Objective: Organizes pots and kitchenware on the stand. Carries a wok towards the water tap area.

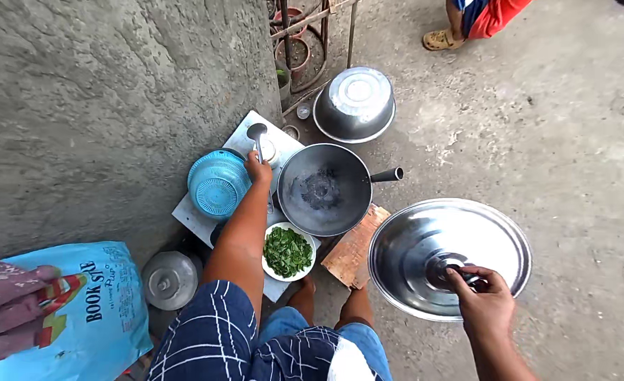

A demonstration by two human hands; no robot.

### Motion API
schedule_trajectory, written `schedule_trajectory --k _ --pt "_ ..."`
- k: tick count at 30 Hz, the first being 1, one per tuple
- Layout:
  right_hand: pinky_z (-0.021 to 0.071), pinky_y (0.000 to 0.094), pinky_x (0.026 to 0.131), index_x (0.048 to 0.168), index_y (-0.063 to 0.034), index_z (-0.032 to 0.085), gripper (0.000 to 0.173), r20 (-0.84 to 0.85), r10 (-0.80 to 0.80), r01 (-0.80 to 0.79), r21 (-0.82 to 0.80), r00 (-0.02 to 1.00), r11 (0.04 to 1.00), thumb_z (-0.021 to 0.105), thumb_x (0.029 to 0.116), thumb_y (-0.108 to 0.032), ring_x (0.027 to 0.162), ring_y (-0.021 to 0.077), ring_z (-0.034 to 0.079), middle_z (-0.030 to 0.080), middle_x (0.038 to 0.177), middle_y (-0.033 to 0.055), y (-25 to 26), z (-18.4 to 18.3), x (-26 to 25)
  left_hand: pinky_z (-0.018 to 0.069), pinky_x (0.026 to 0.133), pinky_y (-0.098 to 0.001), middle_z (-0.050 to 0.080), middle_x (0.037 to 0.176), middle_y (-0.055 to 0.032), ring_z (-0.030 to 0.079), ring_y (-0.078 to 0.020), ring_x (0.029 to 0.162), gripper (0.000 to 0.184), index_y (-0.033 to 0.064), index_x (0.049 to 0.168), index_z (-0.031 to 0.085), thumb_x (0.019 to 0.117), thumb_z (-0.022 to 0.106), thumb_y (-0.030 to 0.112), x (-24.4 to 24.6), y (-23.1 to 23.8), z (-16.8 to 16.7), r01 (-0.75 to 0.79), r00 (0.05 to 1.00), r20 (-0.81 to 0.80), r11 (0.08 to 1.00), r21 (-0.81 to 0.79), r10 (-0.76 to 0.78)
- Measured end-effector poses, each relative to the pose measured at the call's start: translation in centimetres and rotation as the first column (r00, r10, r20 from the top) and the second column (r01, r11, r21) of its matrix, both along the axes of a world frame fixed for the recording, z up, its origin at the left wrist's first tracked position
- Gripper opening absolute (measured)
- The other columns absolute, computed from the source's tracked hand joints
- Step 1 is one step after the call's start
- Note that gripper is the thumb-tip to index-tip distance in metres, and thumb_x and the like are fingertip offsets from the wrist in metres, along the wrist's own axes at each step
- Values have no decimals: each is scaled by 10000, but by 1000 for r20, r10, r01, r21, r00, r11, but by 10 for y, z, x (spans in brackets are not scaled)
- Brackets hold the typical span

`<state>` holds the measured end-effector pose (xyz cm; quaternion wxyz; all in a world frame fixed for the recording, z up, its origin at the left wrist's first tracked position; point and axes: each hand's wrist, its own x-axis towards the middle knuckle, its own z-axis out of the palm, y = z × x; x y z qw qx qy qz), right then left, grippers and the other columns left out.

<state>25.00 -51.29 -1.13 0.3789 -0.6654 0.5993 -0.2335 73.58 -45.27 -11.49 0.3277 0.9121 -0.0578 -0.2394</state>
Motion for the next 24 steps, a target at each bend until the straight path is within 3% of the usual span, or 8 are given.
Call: schedule_trajectory --k 5,10,12,15,17,20,22,24 --pt "463 143 683 1028 80 608 289 11 9 -9 11 1000 1000 742 842 -95 808 35 546 550 983 104 2 -2 7 455 1069 -486 539 1382 -304 553 -414 1263 558 18 1512 433 996 628 93 -4 9 -2 11 999 40 999 -31 -10" --pt "467 150 691 1032 107 621 302 -33 75 -76 -35 997 996 740 852 -103 839 59 562 568 1021 158 4 3 9 376 1119 -554 430 1477 -325 436 -471 1360 664 39 1556 378 980 664 204 -14 32 30 8 975 221 999 -33 0" --pt "467 149 688 1031 106 627 304 -51 97 -100 -46 994 994 739 848 -109 843 64 564 565 1020 159 6 4 9 354 1130 -589 394 1522 -321 391 -496 1399 619 39 1527 438 981 658 233 -1 57 39 53 958 280 997 55 -67" --pt "465 144 677 1014 100 635 288 -44 109 -111 -50 993 993 740 844 -106 825 61 562 567 1012 154 9 1 8 334 1099 -683 328 1563 -344 344 -556 1409 570 32 1459 525 958 684 254 23 103 50 128 947 247 949 287 -203" --pt "464 143 678 1018 93 633 283 -43 108 -109 -37 993 993 738 840 -102 827 59 559 562 1012 145 12 -1 10 361 1049 -725 260 1593 -349 312 -573 1423 735 47 1525 439 924 745 342 27 127 52 115 967 161 905 410 -196" --pt "475 175 685 1014 85 642 289 -57 129 -130 -24 990 991 746 841 -122 835 91 566 576 1023 160 17 -4 13 421 1036 -675 153 1635 -344 332 -574 1415 1060 155 1654 161 870 804 462 33 156 38 72 991 62 859 507 -120" --pt "480 198 690 1012 84 646 293 -72 154 -156 -19 985 988 744 843 -134 840 114 569 582 1028 173 18 -6 17 428 1058 -632 94 1648 -346 357 -577 1398 1107 180 1666 50 891 781 480 41 165 26 84 992 38 857 508 -120" --pt "482 205 690 1023 87 643 295 -88 179 -180 -9 980 984 737 855 -136 839 120 568 575 1035 179 19 -5 21 414 1076 -625 71 1653 -342 353 -577 1400 1073 180 1666 56 912 756 484 50 165 21 77 992 55 882 465 -116"
